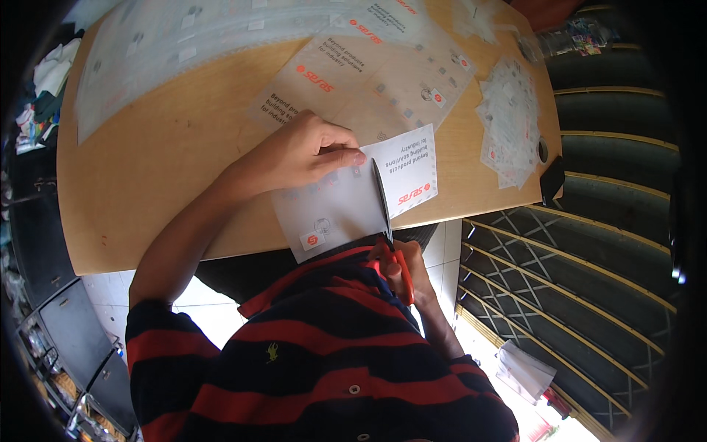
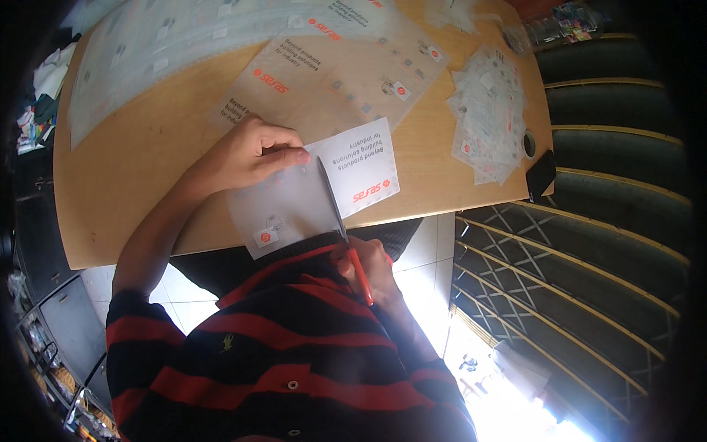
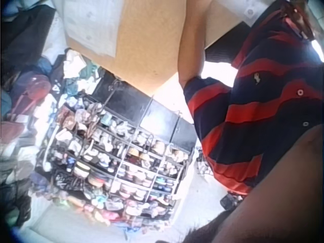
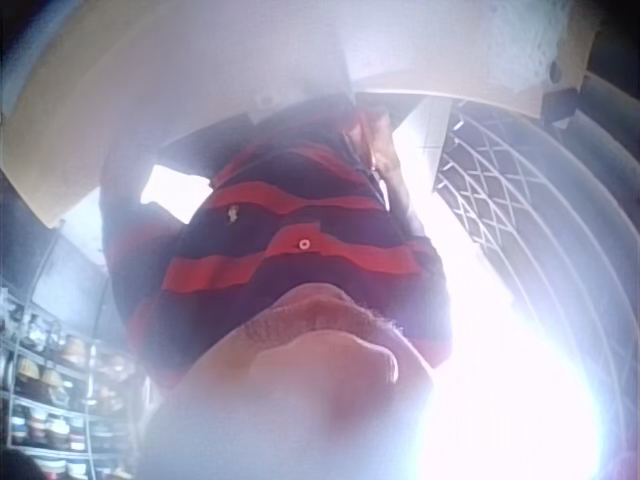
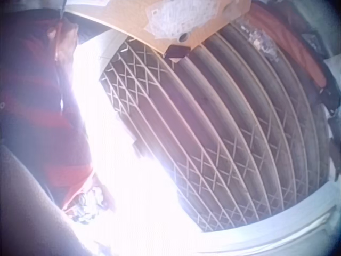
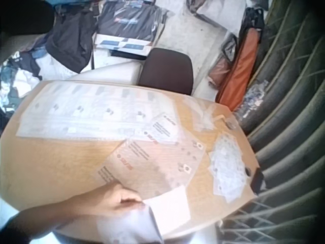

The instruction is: The person uses red-handled scissors to cut a large sheet of translucent paper with printed text into smaller rectangular pieces. The person holds the paper steady with one hand while cutting with the other, repeatedly trimming the edges and separating sections on a wooden table.

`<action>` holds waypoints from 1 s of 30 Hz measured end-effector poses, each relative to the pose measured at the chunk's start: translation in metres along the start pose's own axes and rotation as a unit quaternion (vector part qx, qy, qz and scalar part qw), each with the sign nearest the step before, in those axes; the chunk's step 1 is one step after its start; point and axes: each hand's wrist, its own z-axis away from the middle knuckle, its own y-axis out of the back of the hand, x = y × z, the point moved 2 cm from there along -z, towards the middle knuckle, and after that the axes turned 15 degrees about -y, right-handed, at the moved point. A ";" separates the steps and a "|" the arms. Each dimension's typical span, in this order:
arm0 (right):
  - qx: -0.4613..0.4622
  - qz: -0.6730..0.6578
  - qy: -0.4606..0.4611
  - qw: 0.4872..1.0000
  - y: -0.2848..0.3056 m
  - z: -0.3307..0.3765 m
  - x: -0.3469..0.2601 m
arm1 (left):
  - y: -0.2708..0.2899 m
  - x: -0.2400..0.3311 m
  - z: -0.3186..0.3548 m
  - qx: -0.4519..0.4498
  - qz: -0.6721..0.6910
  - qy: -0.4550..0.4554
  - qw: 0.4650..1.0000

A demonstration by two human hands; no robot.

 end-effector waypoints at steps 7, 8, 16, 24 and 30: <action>-0.028 0.015 -0.015 0.999 0.001 0.000 -0.011 | -0.011 -0.006 0.002 -0.046 -0.018 -0.053 0.997; -0.026 0.017 -0.022 0.999 0.000 0.000 -0.011 | -0.011 -0.006 0.002 -0.047 -0.020 -0.051 0.997; 0.020 0.001 0.013 1.000 -0.007 -0.001 -0.008 | -0.009 -0.002 0.001 -0.052 -0.031 -0.063 0.996; 0.036 -0.004 0.016 0.999 -0.010 0.000 -0.012 | 0.001 0.006 0.003 -0.076 -0.034 -0.026 0.996; 0.032 -0.113 0.074 0.990 -0.011 0.004 -0.007 | 0.017 0.017 0.002 -0.042 -0.034 0.038 0.998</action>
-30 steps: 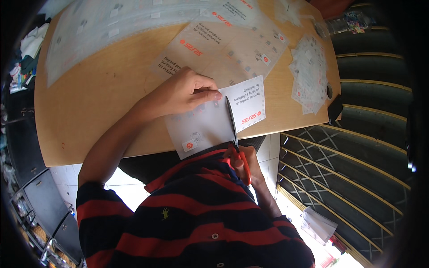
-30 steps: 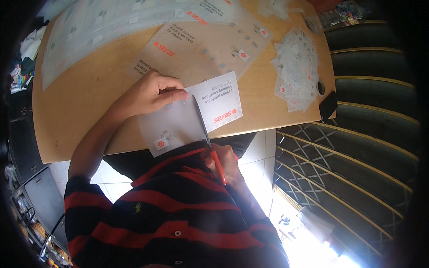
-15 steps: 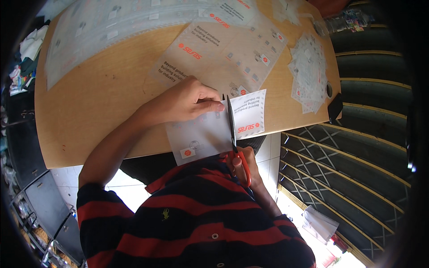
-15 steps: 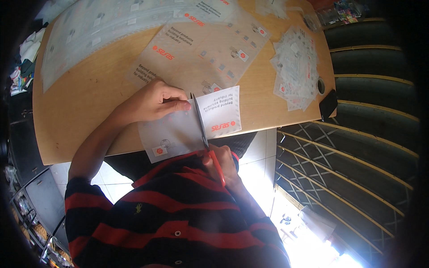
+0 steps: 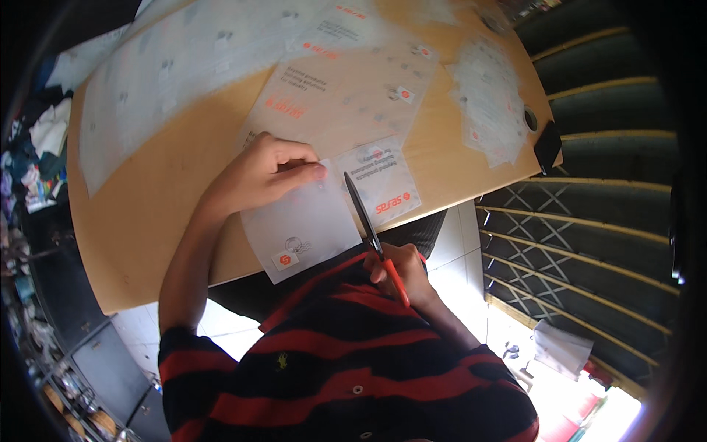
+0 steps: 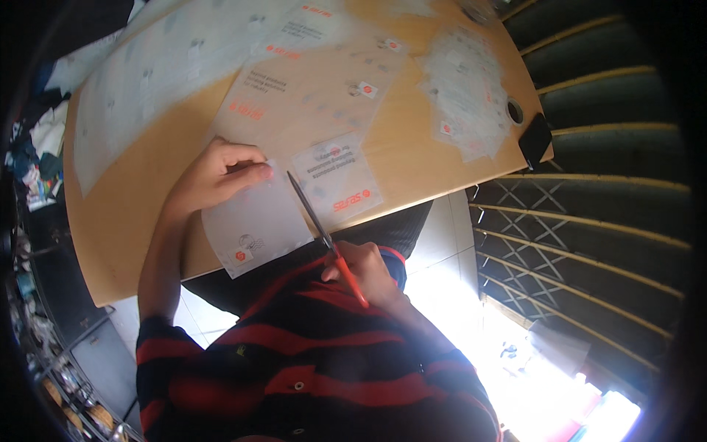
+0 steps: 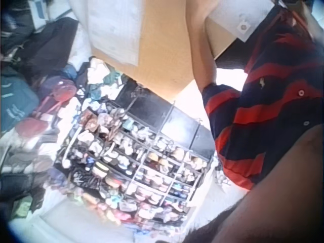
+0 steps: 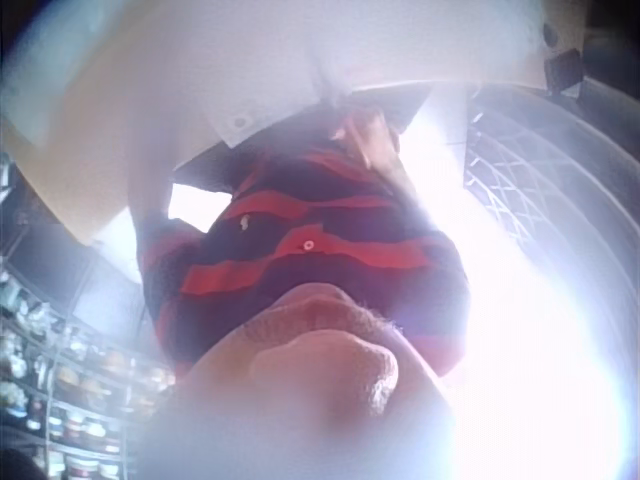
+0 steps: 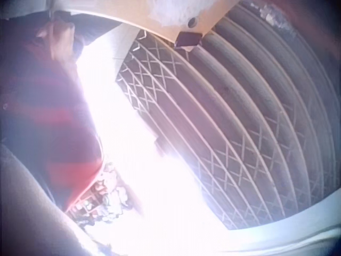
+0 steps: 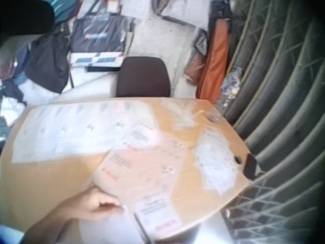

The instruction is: The person uses red-handled scissors to cut a large sheet of translucent paper with printed text into smaller rectangular pieces. The person holds the paper steady with one hand while cutting with the other, repeatedly trimming the edges and separating sections on a wooden table.

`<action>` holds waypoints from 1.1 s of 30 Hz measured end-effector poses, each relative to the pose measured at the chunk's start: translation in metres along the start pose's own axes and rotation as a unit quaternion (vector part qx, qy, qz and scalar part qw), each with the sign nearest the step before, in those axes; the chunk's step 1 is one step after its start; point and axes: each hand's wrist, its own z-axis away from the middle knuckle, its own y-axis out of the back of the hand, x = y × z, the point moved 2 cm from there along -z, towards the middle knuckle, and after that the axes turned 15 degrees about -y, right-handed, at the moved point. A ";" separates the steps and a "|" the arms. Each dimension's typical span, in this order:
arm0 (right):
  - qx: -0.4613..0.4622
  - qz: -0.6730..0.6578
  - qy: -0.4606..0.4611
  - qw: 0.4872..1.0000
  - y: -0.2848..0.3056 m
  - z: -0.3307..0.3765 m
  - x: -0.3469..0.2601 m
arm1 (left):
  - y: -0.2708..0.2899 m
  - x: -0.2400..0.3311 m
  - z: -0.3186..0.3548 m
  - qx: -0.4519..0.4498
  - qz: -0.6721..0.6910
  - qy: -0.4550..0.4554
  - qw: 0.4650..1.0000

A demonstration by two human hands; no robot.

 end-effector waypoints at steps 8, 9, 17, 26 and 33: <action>0.123 -0.116 0.023 0.985 0.021 0.016 -0.013 | -0.056 0.027 -0.027 -0.013 0.032 -0.086 0.996; 0.150 -0.122 -0.010 0.981 0.025 0.019 -0.014 | -0.066 0.028 -0.030 -0.010 0.022 -0.112 0.993; -0.007 -0.290 -0.075 0.954 0.080 0.027 -0.017 | -0.088 0.043 -0.048 0.039 -0.077 -0.119 0.989; 0.256 -0.148 -0.071 0.953 0.156 -0.005 -0.044 | -0.114 0.035 -0.024 0.014 -0.313 -0.176 0.933; 0.409 -0.007 0.003 0.912 0.249 -0.078 -0.042 | -0.134 0.036 0.003 -0.059 -0.440 -0.183 0.877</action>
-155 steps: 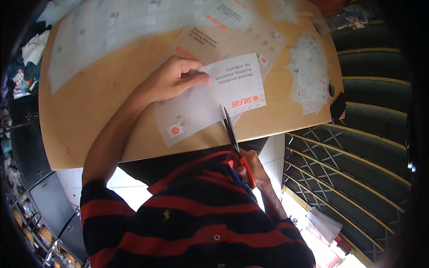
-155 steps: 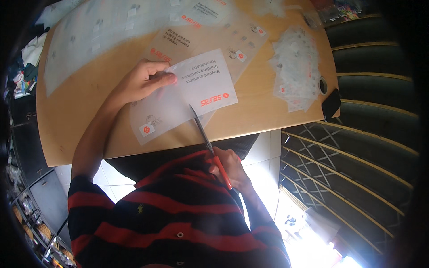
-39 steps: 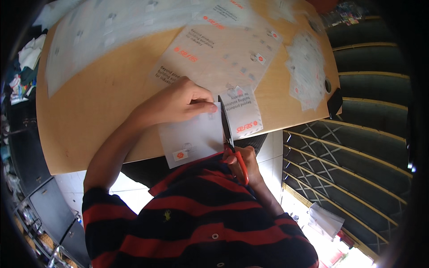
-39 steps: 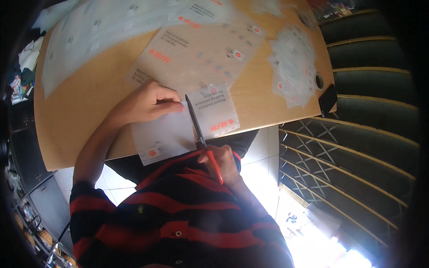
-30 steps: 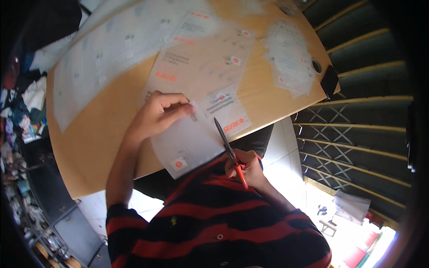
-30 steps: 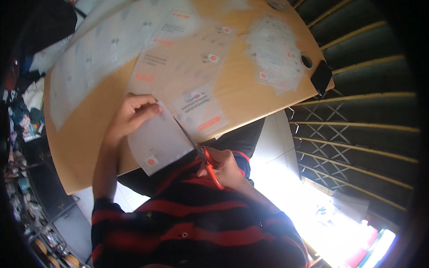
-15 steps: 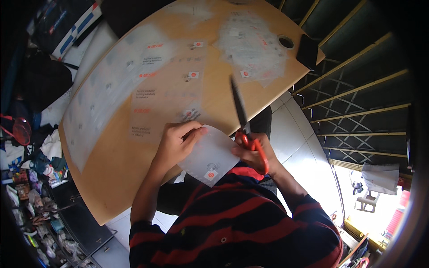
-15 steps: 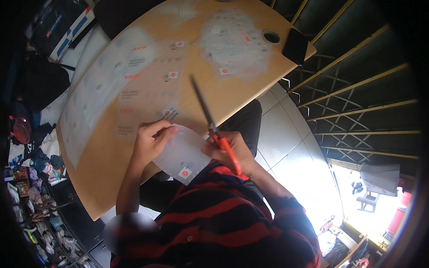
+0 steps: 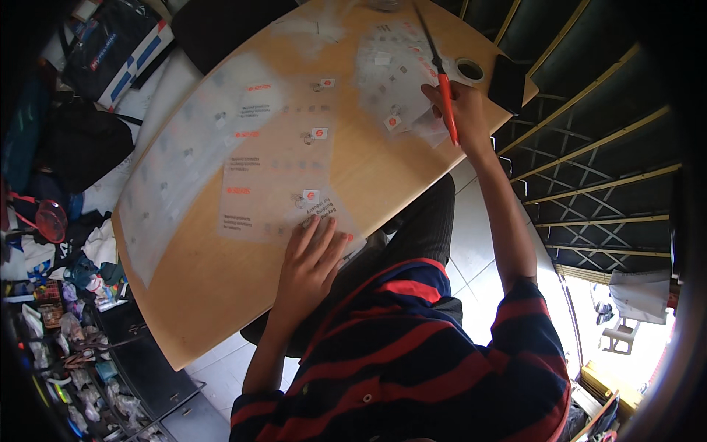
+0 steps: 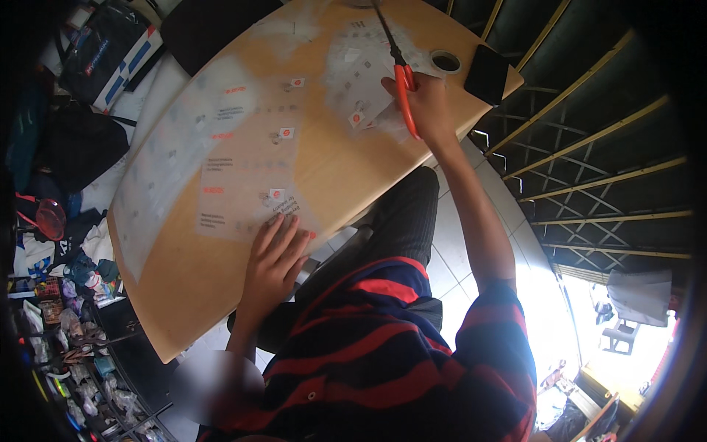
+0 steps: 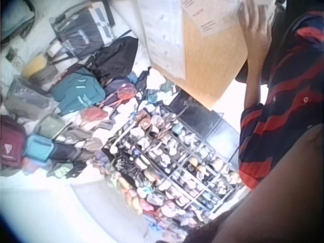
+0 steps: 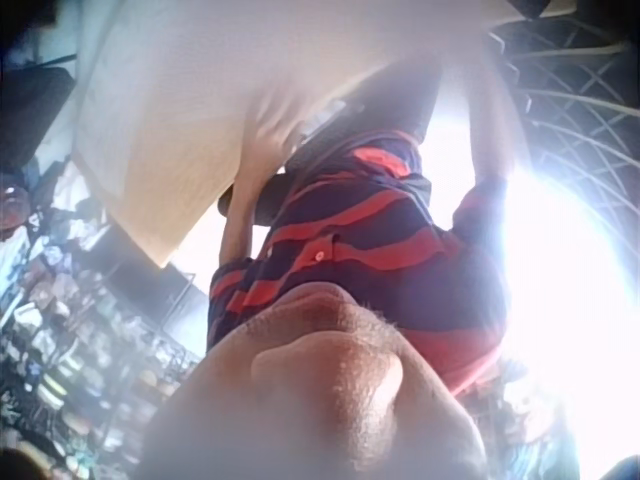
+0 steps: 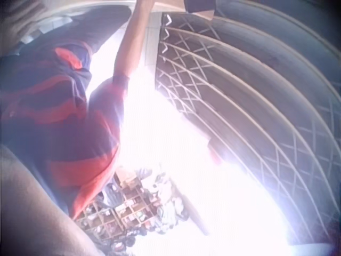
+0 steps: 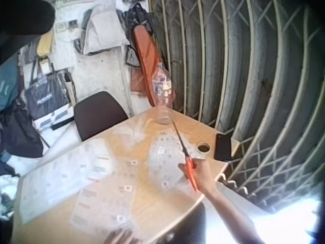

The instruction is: The person uses red-handled scissors to cut a large sheet of translucent paper with printed text into smaller rectangular pieces. The person holds the paper steady with one hand while cutting with the other, repeatedly trimming the edges and separating sections on a wooden table.

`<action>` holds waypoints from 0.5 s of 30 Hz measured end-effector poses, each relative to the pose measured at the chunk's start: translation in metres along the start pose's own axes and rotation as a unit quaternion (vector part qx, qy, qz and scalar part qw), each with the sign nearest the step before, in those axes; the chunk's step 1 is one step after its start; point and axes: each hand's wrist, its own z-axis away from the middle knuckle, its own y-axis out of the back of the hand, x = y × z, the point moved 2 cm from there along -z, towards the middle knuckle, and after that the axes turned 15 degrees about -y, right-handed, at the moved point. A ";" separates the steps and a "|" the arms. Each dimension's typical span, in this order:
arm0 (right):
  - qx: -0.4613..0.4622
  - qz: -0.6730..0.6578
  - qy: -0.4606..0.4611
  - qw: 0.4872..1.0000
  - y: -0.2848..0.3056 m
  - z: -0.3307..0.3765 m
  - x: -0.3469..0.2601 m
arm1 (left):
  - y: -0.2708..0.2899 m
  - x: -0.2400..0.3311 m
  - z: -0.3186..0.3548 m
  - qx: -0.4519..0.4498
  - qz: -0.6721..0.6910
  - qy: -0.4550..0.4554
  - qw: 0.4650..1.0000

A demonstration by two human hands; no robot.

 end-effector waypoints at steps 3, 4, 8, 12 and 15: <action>0.037 0.095 -0.002 0.995 0.003 -0.001 0.007 | 0.009 0.000 0.003 0.071 0.020 0.009 0.997; 0.055 0.119 0.005 0.991 0.004 0.005 0.009 | 0.013 -0.001 0.002 0.087 0.027 0.012 0.996; 0.055 0.058 -0.039 0.996 0.016 0.036 0.033 | 0.035 -0.022 -0.033 0.259 -0.017 0.112 0.959; 0.067 0.007 -0.080 0.995 0.035 0.073 0.049 | 0.031 -0.066 -0.133 0.366 -0.070 -0.030 0.928; 0.057 -0.010 -0.115 0.992 0.049 0.094 0.058 | -0.004 -0.086 -0.198 0.248 -0.023 -0.048 0.967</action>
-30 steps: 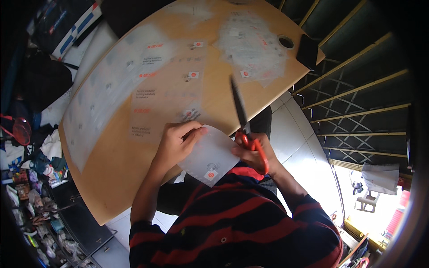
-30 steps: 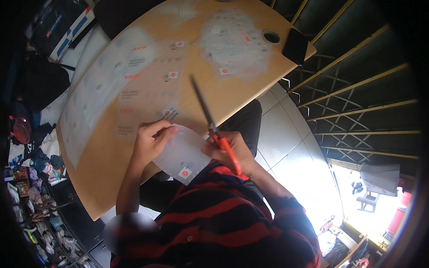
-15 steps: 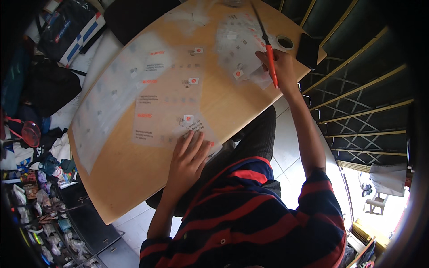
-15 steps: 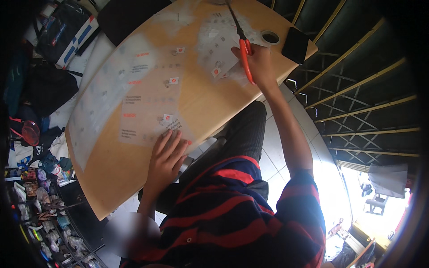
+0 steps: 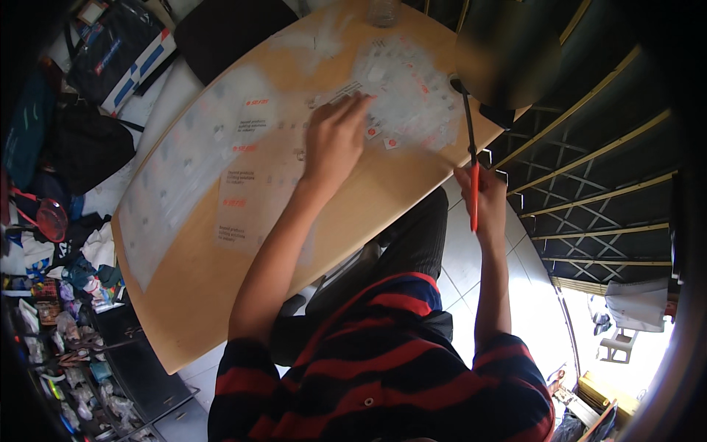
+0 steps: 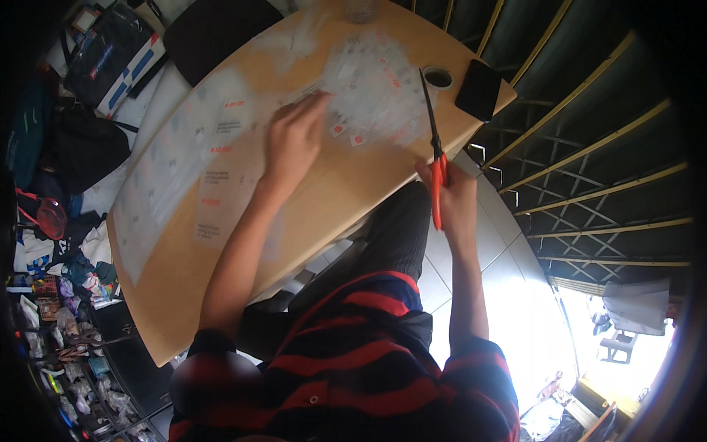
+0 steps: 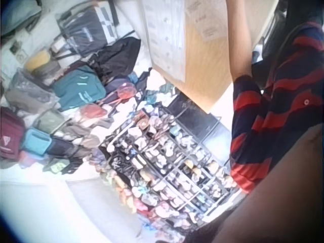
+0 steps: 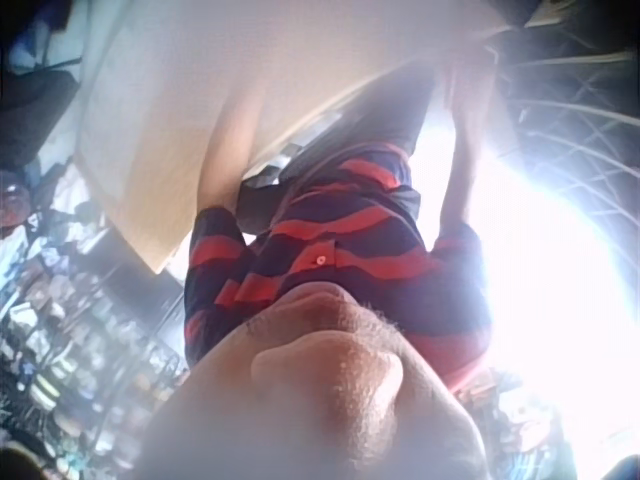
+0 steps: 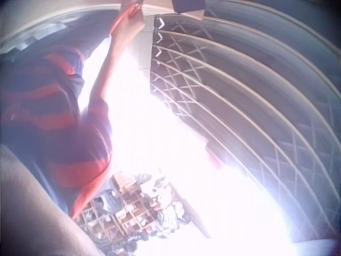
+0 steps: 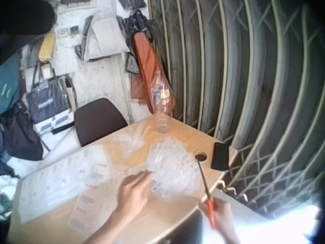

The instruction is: The person uses red-handled scissors to cut a large sheet of translucent paper with printed text into smaller rectangular pieces. The person holds the paper steady with one hand while cutting with the other, repeatedly trimming the edges and separating sections on a wooden table.

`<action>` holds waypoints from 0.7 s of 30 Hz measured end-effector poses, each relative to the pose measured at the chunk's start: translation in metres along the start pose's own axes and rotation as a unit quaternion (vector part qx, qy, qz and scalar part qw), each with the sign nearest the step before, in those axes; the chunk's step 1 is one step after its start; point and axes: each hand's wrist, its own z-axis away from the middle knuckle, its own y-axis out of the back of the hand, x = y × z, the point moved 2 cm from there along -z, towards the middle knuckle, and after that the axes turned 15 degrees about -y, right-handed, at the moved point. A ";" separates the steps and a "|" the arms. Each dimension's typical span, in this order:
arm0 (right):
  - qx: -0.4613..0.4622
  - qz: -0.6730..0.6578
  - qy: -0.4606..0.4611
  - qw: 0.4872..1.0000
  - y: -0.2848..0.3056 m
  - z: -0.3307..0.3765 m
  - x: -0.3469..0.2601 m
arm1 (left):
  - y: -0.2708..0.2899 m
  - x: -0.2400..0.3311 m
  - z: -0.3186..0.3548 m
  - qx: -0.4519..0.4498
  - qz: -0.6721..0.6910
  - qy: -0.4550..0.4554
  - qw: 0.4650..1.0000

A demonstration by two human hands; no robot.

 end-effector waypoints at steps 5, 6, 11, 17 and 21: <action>-0.065 -0.002 -0.010 0.998 -0.002 0.027 0.025 | -0.067 -0.011 0.012 -0.039 -0.011 -0.034 0.999; -0.088 -0.015 -0.013 0.996 -0.003 0.033 0.036 | -0.060 -0.006 0.007 -0.021 -0.001 -0.032 0.999; -0.328 -0.067 0.007 0.942 -0.020 0.081 0.090 | 0.054 0.043 -0.008 0.075 0.304 0.097 0.945; -0.545 -0.078 0.044 0.834 -0.072 0.138 0.101 | 0.217 0.135 -0.009 -0.101 0.216 -0.044 0.970; -0.565 0.034 0.010 0.824 -0.080 0.140 0.098 | 0.230 0.151 -0.019 -0.166 0.168 0.014 0.971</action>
